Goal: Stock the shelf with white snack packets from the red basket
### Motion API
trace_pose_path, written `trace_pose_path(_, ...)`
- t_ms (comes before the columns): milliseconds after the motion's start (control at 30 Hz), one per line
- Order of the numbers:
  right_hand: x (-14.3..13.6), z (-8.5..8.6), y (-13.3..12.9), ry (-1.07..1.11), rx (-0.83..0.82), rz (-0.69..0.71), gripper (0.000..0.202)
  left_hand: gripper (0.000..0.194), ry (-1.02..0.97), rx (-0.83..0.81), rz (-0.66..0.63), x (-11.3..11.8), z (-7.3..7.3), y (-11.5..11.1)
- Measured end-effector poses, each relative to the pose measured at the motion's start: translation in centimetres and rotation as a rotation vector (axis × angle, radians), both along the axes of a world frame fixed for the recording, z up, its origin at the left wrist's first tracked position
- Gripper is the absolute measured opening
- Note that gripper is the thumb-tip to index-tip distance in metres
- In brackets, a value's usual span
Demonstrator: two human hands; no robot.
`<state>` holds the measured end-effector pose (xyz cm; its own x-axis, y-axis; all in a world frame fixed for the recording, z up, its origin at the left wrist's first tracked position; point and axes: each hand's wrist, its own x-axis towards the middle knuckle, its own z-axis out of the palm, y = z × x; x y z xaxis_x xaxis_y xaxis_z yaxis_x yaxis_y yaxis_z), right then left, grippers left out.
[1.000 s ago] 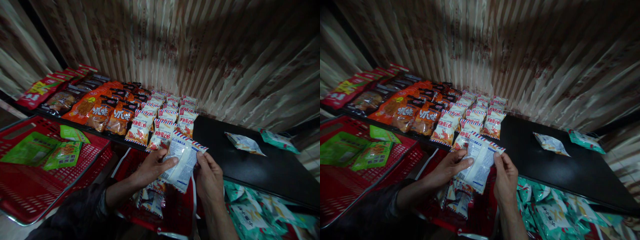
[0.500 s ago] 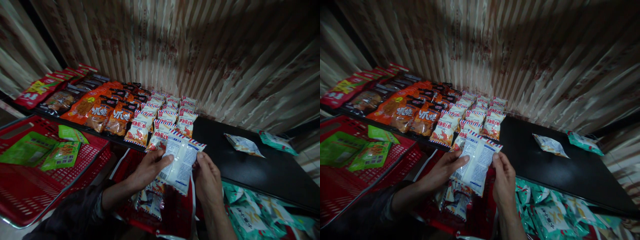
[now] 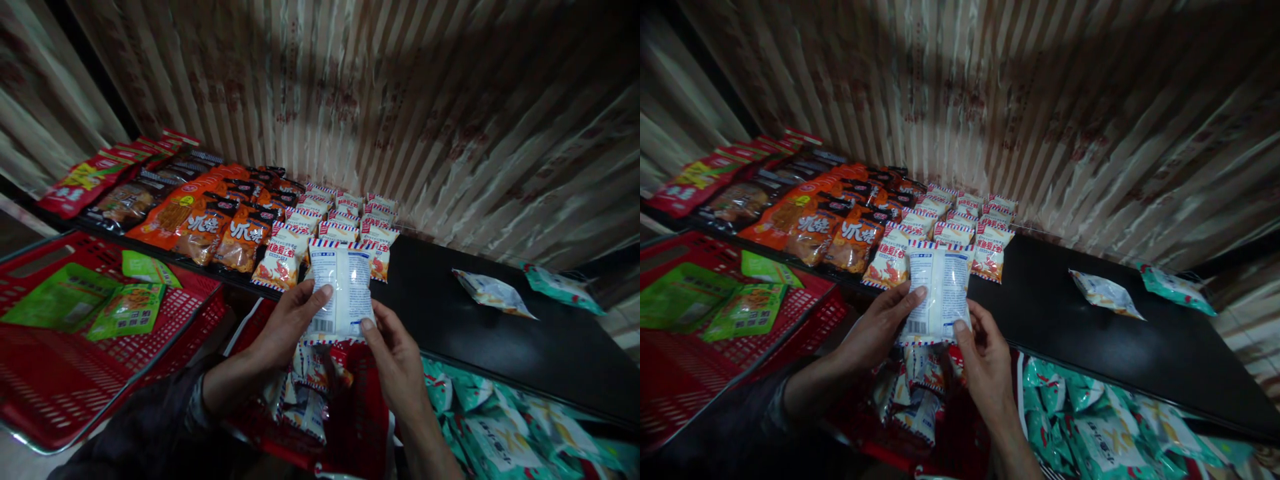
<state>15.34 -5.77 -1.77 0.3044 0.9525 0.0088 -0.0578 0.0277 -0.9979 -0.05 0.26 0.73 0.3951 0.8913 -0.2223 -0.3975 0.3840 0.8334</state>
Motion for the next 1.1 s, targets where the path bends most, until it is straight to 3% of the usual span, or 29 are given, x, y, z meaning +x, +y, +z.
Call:
trace_pose_path(133,0.5,-0.4,0.0,-0.029,-0.019,-0.079,0.040,0.043,-0.043,-0.054,0.009,0.3,0.1,-0.2)
trace_pose_path(267,1.0,-0.5,-0.1,-0.043,-0.013,-0.098,0.041,0.039,-0.087,-0.009,-0.064,0.4,0.0,-0.5)
trace_pose_path(633,1.1,-0.8,0.1,-0.126,0.002,-0.133,0.051,0.038,-0.095,0.107,-0.085,0.5,-0.5,-0.7)
trace_pose_path(933,1.2,0.2,-0.5,-0.811,0.293,-0.320,0.031,0.037,-0.007,0.212,-0.153,-0.3,0.2,-1.1)
trace_pose_path(1100,1.2,0.3,-0.7,-0.591,0.190,-0.189,0.031,0.042,0.083,0.303,-0.152,-0.7,0.3,-1.6)
